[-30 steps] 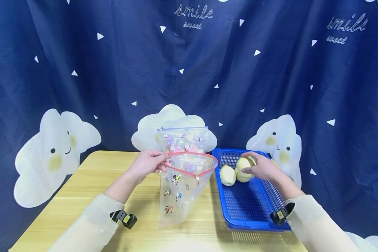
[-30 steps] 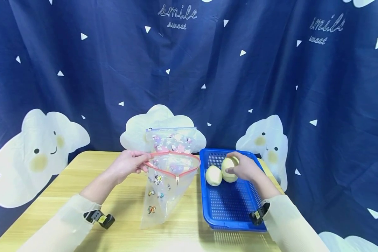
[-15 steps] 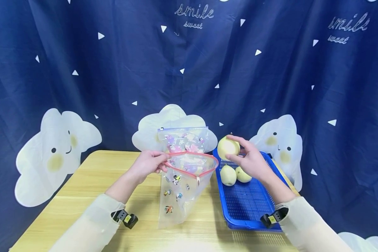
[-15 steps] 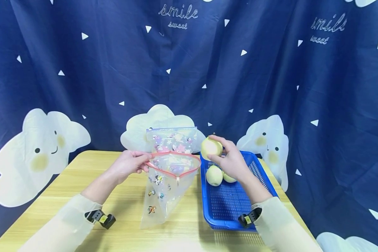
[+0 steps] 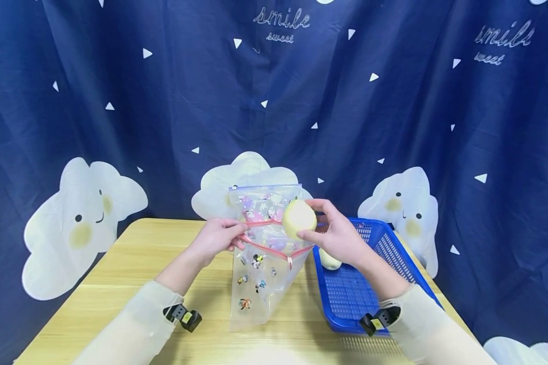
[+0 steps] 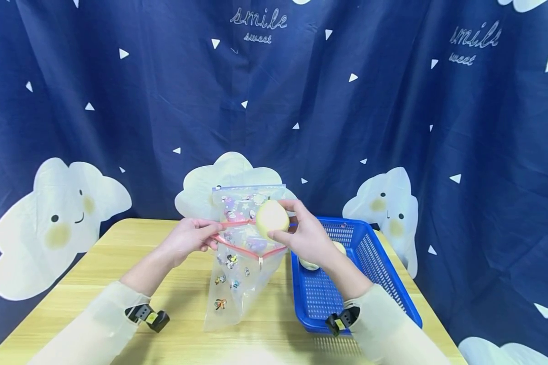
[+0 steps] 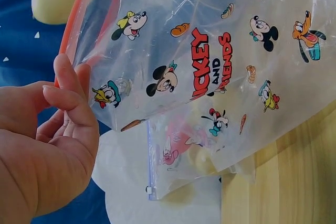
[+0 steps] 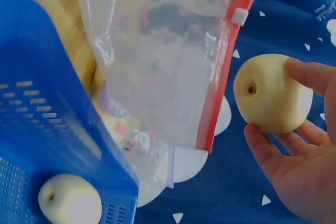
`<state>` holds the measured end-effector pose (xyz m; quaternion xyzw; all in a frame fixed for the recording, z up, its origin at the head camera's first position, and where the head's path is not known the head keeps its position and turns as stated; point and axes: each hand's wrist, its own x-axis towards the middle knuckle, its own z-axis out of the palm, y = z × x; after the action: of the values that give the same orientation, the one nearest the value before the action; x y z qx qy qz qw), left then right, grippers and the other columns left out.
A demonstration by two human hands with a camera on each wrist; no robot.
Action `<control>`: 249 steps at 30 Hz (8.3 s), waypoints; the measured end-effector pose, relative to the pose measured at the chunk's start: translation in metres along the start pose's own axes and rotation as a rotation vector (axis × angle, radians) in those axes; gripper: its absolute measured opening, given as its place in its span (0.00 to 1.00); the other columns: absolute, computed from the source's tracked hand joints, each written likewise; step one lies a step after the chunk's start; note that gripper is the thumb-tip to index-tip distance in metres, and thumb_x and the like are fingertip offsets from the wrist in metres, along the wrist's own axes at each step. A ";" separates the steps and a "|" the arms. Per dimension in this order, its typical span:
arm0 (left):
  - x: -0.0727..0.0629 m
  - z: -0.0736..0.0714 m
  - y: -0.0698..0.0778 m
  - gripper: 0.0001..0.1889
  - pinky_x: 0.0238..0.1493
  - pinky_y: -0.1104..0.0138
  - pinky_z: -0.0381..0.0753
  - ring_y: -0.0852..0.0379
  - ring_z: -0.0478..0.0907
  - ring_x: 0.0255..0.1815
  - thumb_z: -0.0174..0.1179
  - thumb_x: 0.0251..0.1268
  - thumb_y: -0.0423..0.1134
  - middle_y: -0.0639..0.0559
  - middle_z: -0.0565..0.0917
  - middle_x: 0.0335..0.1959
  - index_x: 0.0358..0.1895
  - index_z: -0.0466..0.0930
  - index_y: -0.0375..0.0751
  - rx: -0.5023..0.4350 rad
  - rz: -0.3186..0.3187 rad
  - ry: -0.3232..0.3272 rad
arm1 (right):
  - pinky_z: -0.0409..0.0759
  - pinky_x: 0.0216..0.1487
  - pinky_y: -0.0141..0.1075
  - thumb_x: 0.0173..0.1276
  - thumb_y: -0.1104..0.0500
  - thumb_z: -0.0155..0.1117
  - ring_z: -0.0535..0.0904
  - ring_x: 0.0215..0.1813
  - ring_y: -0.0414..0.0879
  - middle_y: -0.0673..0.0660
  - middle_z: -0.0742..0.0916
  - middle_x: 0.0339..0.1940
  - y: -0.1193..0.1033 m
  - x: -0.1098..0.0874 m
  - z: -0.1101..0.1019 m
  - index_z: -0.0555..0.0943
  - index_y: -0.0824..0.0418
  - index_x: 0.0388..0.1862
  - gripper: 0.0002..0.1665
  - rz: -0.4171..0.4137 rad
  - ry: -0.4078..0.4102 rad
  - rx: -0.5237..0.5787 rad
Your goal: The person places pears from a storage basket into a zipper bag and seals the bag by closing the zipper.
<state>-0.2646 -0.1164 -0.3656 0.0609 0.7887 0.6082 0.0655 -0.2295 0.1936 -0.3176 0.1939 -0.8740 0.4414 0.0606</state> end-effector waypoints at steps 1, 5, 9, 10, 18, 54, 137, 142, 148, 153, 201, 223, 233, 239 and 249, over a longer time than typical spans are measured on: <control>0.000 0.000 0.000 0.16 0.29 0.75 0.80 0.63 0.85 0.27 0.62 0.83 0.39 0.49 0.91 0.30 0.58 0.88 0.28 0.001 0.002 -0.001 | 0.91 0.61 0.52 0.73 0.55 0.79 0.86 0.65 0.61 0.62 0.81 0.74 -0.001 0.001 0.002 0.70 0.56 0.80 0.42 0.005 -0.015 -0.001; -0.001 0.002 0.000 0.16 0.28 0.75 0.79 0.64 0.85 0.26 0.63 0.83 0.39 0.47 0.91 0.30 0.58 0.89 0.28 0.009 0.010 -0.003 | 0.90 0.53 0.45 0.73 0.51 0.78 0.85 0.60 0.58 0.61 0.86 0.67 -0.006 0.003 0.011 0.74 0.51 0.80 0.40 0.030 -0.076 -0.041; -0.001 0.004 0.001 0.17 0.28 0.75 0.79 0.64 0.84 0.26 0.63 0.83 0.40 0.48 0.91 0.29 0.58 0.89 0.28 0.011 0.016 -0.001 | 0.86 0.47 0.40 0.72 0.47 0.76 0.83 0.56 0.54 0.58 0.88 0.61 -0.008 0.007 0.019 0.76 0.51 0.80 0.40 0.056 -0.159 -0.092; -0.001 0.004 0.001 0.17 0.27 0.76 0.79 0.64 0.84 0.26 0.63 0.83 0.40 0.47 0.91 0.30 0.58 0.88 0.28 0.008 0.016 -0.001 | 0.86 0.46 0.39 0.71 0.47 0.76 0.84 0.55 0.53 0.57 0.88 0.61 -0.008 0.008 0.020 0.77 0.52 0.80 0.40 0.065 -0.181 -0.104; -0.003 0.010 0.004 0.16 0.28 0.77 0.78 0.65 0.84 0.25 0.61 0.83 0.38 0.53 0.88 0.26 0.58 0.89 0.28 -0.022 0.015 -0.022 | 0.88 0.59 0.48 0.68 0.47 0.78 0.86 0.59 0.52 0.58 0.88 0.66 -0.005 0.019 0.032 0.81 0.56 0.74 0.38 0.133 -0.317 -0.201; -0.007 -0.001 -0.012 0.17 0.26 0.76 0.74 0.65 0.81 0.24 0.63 0.83 0.41 0.54 0.86 0.26 0.60 0.88 0.31 -0.079 -0.008 -0.033 | 0.88 0.59 0.52 0.84 0.55 0.58 0.85 0.60 0.61 0.72 0.85 0.67 0.124 0.017 -0.060 0.77 0.72 0.73 0.28 0.375 -0.034 -0.157; -0.004 0.004 -0.014 0.17 0.25 0.76 0.73 0.63 0.80 0.23 0.63 0.82 0.43 0.57 0.84 0.22 0.58 0.88 0.32 -0.073 -0.034 -0.026 | 0.85 0.47 0.38 0.75 0.34 0.73 0.87 0.56 0.55 0.59 0.90 0.60 0.046 0.003 -0.016 0.76 0.47 0.82 0.42 0.115 -0.037 -0.106; -0.003 0.004 -0.013 0.17 0.26 0.75 0.73 0.63 0.79 0.24 0.63 0.82 0.43 0.57 0.83 0.21 0.57 0.88 0.31 -0.071 -0.031 -0.021 | 0.87 0.41 0.38 0.75 0.38 0.75 0.87 0.46 0.49 0.56 0.89 0.52 0.026 0.003 0.001 0.76 0.46 0.81 0.40 0.069 -0.094 -0.061; -0.003 0.004 -0.010 0.16 0.26 0.75 0.73 0.62 0.79 0.24 0.63 0.82 0.43 0.56 0.83 0.20 0.55 0.89 0.31 -0.070 -0.021 -0.027 | 0.86 0.38 0.38 0.74 0.41 0.77 0.88 0.45 0.47 0.55 0.89 0.55 0.018 0.005 0.020 0.77 0.46 0.80 0.39 0.040 -0.159 -0.060; -0.003 0.004 -0.007 0.17 0.27 0.75 0.73 0.62 0.80 0.24 0.63 0.83 0.44 0.56 0.84 0.22 0.57 0.89 0.32 -0.065 -0.018 -0.034 | 0.87 0.41 0.38 0.73 0.42 0.78 0.89 0.48 0.48 0.58 0.90 0.58 0.017 0.007 0.032 0.80 0.52 0.73 0.35 0.041 -0.203 -0.076; -0.007 -0.001 -0.005 0.18 0.25 0.74 0.67 0.63 0.76 0.23 0.64 0.82 0.46 0.58 0.82 0.23 0.58 0.88 0.34 -0.085 -0.014 -0.036 | 0.79 0.75 0.65 0.85 0.41 0.60 0.71 0.80 0.76 0.78 0.73 0.80 0.140 0.029 -0.013 0.65 0.75 0.83 0.46 0.439 -0.238 -0.380; -0.007 -0.001 -0.004 0.18 0.25 0.74 0.67 0.63 0.77 0.23 0.63 0.82 0.46 0.58 0.83 0.25 0.59 0.88 0.34 -0.087 -0.015 -0.047 | 0.95 0.42 0.47 0.77 0.56 0.74 0.88 0.43 0.55 0.68 0.85 0.49 0.138 0.026 -0.002 0.70 0.80 0.72 0.38 0.450 -0.348 -0.372; -0.006 -0.002 -0.004 0.18 0.26 0.74 0.68 0.63 0.77 0.23 0.63 0.82 0.46 0.58 0.84 0.26 0.60 0.88 0.35 -0.088 -0.013 -0.047 | 0.92 0.41 0.44 0.75 0.58 0.75 0.88 0.44 0.56 0.73 0.85 0.58 0.136 0.017 -0.017 0.67 0.78 0.77 0.43 0.409 -0.257 -0.353; -0.007 -0.002 -0.005 0.18 0.26 0.74 0.68 0.63 0.77 0.24 0.63 0.82 0.46 0.58 0.84 0.26 0.60 0.88 0.35 -0.082 -0.012 -0.045 | 0.89 0.45 0.46 0.78 0.52 0.74 0.89 0.46 0.57 0.77 0.84 0.64 0.131 0.015 -0.034 0.66 0.74 0.81 0.45 0.368 -0.140 -0.335; -0.006 -0.002 -0.006 0.18 0.26 0.73 0.67 0.62 0.76 0.23 0.64 0.82 0.46 0.57 0.83 0.24 0.60 0.89 0.35 -0.076 -0.017 -0.044 | 0.85 0.68 0.63 0.80 0.43 0.71 0.80 0.73 0.71 0.76 0.76 0.78 0.093 0.009 -0.039 0.61 0.64 0.87 0.49 0.291 -0.012 -0.220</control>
<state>-0.2589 -0.1209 -0.3708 0.0650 0.7640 0.6356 0.0904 -0.2766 0.2718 -0.3619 0.0602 -0.9361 0.3463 0.0114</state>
